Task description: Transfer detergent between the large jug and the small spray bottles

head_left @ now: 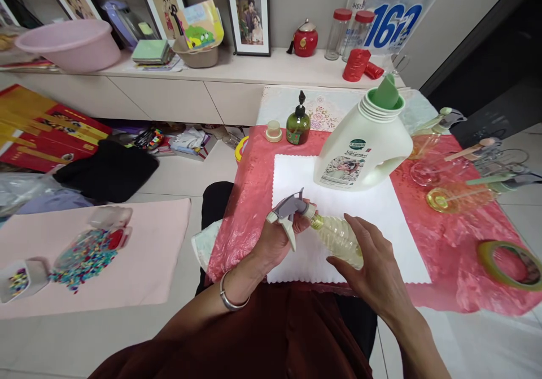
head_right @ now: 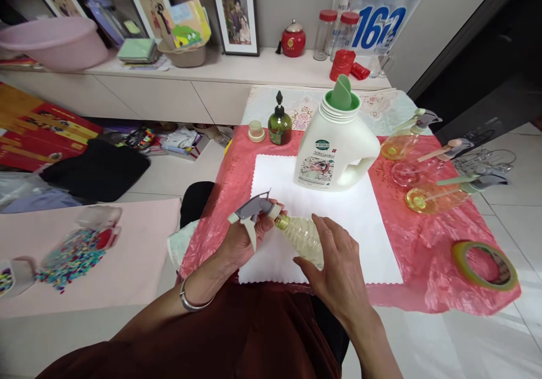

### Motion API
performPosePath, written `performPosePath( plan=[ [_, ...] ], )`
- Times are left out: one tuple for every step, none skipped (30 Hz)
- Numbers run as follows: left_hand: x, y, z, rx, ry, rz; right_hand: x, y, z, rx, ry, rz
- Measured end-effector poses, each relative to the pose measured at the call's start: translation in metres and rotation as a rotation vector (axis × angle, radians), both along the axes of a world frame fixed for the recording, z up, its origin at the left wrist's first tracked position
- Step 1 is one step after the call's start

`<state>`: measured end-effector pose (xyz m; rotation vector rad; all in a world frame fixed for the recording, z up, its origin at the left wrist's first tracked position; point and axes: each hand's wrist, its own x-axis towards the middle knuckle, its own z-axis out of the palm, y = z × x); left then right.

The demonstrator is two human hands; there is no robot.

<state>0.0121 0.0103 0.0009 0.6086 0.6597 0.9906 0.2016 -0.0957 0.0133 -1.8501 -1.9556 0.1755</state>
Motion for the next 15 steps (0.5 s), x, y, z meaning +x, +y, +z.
performPosePath(
  plan=[
    [0.0001, -0.0009, -0.0007, 0.004, 0.010, -0.018, -0.0019, -0.0004, 0.0001, -0.004, 0.020, -0.010],
    [0.0001, -0.0018, -0.0014, 0.007, 0.017, -0.034, -0.0034, -0.0007, 0.0002, -0.009, 0.040, -0.018],
    [0.0001, -0.0025, -0.0020, 0.006, 0.023, -0.043, -0.0045, -0.0011, 0.0001, -0.015, 0.060, -0.024],
    [0.0001, -0.0032, -0.0025, 0.001, 0.027, -0.046, -0.0052, -0.0014, -0.0001, -0.019, 0.079, -0.028],
    [0.0002, -0.0038, -0.0029, -0.006, 0.031, -0.045, -0.0057, -0.0018, -0.0004, -0.021, 0.099, -0.030],
    [0.0002, -0.0043, -0.0032, -0.012, 0.033, -0.043, -0.0061, -0.0021, -0.0007, -0.021, 0.118, -0.029],
    [0.0003, -0.0047, -0.0032, -0.017, 0.034, -0.045, -0.0065, -0.0024, -0.0010, -0.021, 0.136, -0.028],
    [0.0005, -0.0049, -0.0030, -0.018, 0.033, -0.053, -0.0069, -0.0028, -0.0013, -0.021, 0.154, -0.026],
    [0.0006, -0.0051, -0.0026, -0.016, 0.031, -0.064, -0.0074, -0.0032, -0.0016, -0.022, 0.171, -0.025],
    [0.0007, -0.0051, -0.0020, -0.012, 0.030, -0.076, -0.0079, -0.0035, -0.0017, -0.025, 0.186, -0.023],
    [0.0008, -0.0051, -0.0013, -0.008, 0.030, -0.088, -0.0085, -0.0039, -0.0019, -0.027, 0.199, -0.022],
    [0.0007, -0.0051, -0.0006, -0.006, 0.031, -0.096, -0.0091, -0.0043, -0.0021, -0.026, 0.211, -0.020],
    [0.0006, -0.0049, 0.0001, -0.005, 0.034, -0.103, -0.0096, -0.0048, -0.0024, -0.023, 0.223, -0.018],
    [0.0004, -0.0048, 0.0007, -0.007, 0.038, -0.106, -0.0100, -0.0052, -0.0028, -0.019, 0.232, -0.018],
    [0.0000, -0.0045, 0.0011, -0.010, 0.043, -0.110, -0.0102, -0.0057, -0.0035, -0.015, 0.240, -0.020]
  ],
)
